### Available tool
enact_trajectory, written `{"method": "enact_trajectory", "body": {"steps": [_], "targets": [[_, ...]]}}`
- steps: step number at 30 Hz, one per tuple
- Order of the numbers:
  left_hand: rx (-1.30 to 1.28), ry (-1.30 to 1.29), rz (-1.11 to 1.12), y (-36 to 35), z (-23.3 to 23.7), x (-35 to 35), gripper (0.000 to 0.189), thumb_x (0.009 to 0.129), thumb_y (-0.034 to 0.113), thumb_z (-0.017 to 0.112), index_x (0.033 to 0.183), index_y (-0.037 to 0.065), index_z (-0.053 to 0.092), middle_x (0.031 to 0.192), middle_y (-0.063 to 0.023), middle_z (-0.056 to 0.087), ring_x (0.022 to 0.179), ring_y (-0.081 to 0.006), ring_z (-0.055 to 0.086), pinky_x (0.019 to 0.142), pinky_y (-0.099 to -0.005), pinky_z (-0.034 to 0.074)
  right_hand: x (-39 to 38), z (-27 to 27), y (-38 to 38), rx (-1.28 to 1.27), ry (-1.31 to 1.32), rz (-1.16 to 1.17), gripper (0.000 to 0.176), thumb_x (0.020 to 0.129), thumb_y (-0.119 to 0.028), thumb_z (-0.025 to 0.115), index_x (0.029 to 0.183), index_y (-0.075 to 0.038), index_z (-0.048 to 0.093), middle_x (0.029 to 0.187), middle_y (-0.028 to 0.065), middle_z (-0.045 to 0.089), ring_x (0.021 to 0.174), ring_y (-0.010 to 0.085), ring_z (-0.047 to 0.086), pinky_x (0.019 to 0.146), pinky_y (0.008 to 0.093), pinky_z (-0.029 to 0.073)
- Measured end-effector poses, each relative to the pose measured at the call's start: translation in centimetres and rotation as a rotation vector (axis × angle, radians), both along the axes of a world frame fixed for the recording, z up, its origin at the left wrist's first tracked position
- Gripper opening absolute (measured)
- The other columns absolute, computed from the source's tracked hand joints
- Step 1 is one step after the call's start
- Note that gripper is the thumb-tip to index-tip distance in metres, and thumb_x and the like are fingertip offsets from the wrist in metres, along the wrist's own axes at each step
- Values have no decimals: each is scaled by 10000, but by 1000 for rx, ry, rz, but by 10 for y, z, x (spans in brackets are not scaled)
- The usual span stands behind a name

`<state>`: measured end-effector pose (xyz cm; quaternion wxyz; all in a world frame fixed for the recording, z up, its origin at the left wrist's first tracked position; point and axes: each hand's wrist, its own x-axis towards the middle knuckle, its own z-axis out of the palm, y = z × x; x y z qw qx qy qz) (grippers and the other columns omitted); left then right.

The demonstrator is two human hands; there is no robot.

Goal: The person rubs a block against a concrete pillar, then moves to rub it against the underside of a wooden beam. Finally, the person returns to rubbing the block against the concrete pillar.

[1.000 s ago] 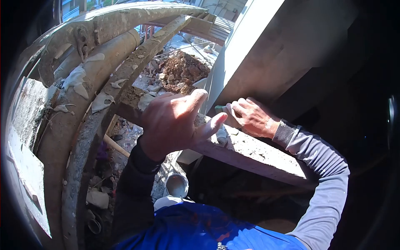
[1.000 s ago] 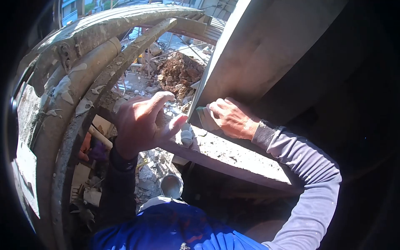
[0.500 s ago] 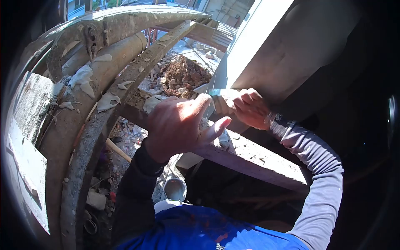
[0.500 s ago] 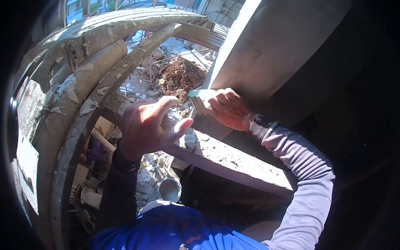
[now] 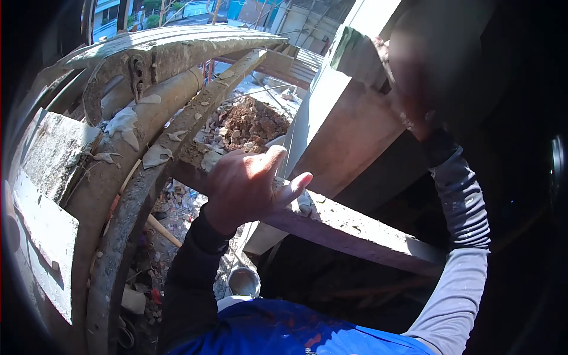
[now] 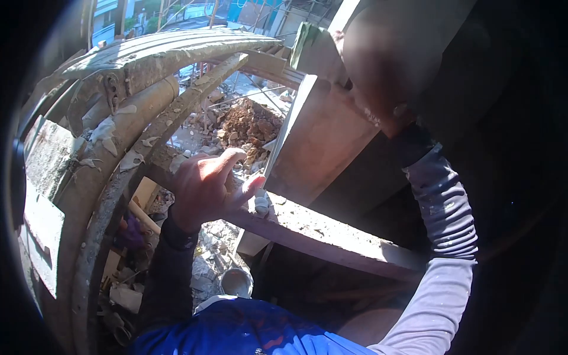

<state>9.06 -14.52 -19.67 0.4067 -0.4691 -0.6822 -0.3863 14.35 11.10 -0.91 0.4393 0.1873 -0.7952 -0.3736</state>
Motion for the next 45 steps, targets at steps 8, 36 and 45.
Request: {"method": "enact_trajectory", "body": {"steps": [8,36,45], "targets": [[-64,-39,-19,-2,-4,-2,379,765,401,745,976,102,650,556,-10,560,506,-188,595,537,-312,475,-12,81,22,-5,230,93,749,659,-330,778,1289,-9,532,1064,99,539,946,274,523,828,378,450],[-60,-75,-19,-2,7,2,394,787,436,717,867,58,639,577,-68,592,508,-211,615,519,-316,495,19,26,-5,-55,15,-25,617,710,-197,755,1289,-89,570,1130,88,563,979,287,527,849,390,462],[-82,-111,-63,-3,7,4,384,786,425,721,854,59,627,547,-72,553,492,-237,597,506,-337,489,3,31,2,-84,177,-29,654,704,-214,760,1296,-35,548,1144,108,556,1011,288,523,856,387,453]]}}
